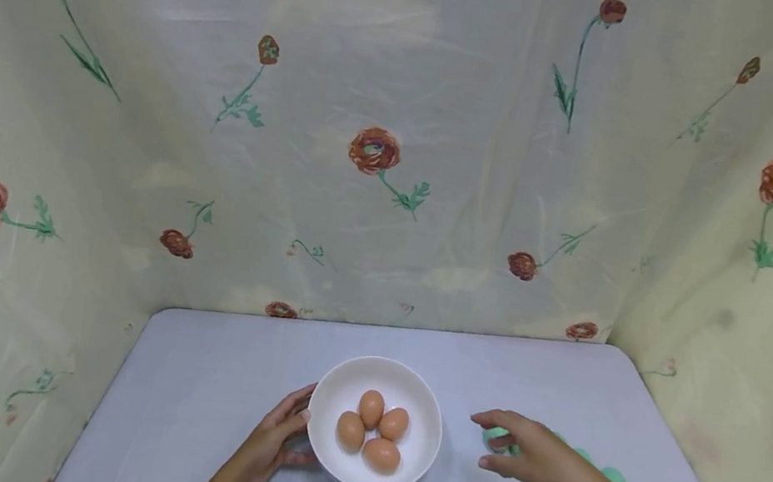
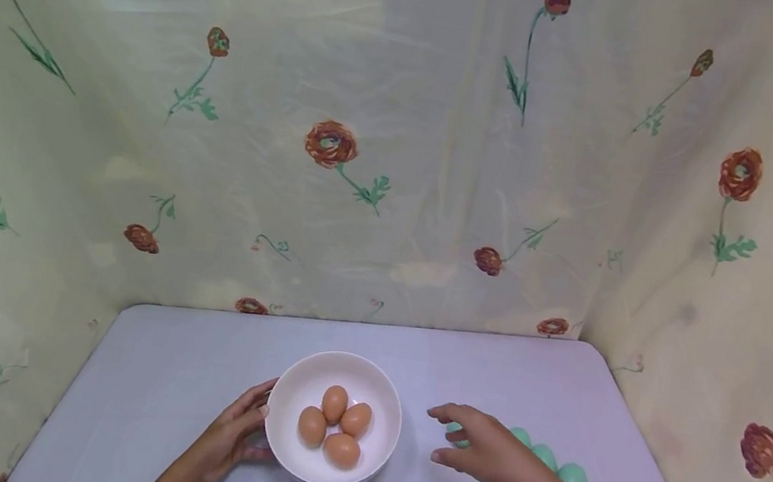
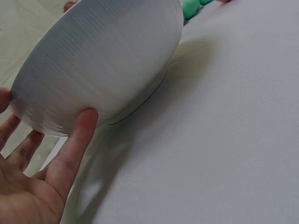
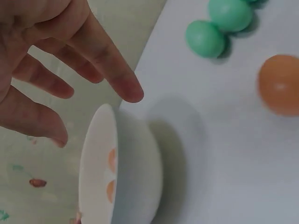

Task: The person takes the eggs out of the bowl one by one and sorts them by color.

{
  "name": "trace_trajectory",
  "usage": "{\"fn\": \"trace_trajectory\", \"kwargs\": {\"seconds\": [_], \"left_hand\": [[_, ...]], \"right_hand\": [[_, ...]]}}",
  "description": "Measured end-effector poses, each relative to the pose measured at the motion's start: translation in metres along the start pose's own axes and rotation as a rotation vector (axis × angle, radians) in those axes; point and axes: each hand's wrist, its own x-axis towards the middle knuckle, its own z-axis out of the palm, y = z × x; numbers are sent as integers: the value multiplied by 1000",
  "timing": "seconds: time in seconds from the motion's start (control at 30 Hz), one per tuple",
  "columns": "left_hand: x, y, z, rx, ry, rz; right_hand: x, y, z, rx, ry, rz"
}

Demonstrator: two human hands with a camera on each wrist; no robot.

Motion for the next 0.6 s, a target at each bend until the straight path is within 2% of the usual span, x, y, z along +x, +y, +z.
{"fn": "trace_trajectory", "kwargs": {"seconds": [0.2, 0.5, 0.6], "left_hand": [[1, 3, 1, 11, 4, 12], [0, 1, 2, 8, -4, 2], [-1, 2, 3, 14, -5, 2]], "right_hand": [[41, -22, 9, 118, -35, 9], [93, -42, 32, 191, -69, 73], [108, -48, 40, 183, -85, 83]]}}
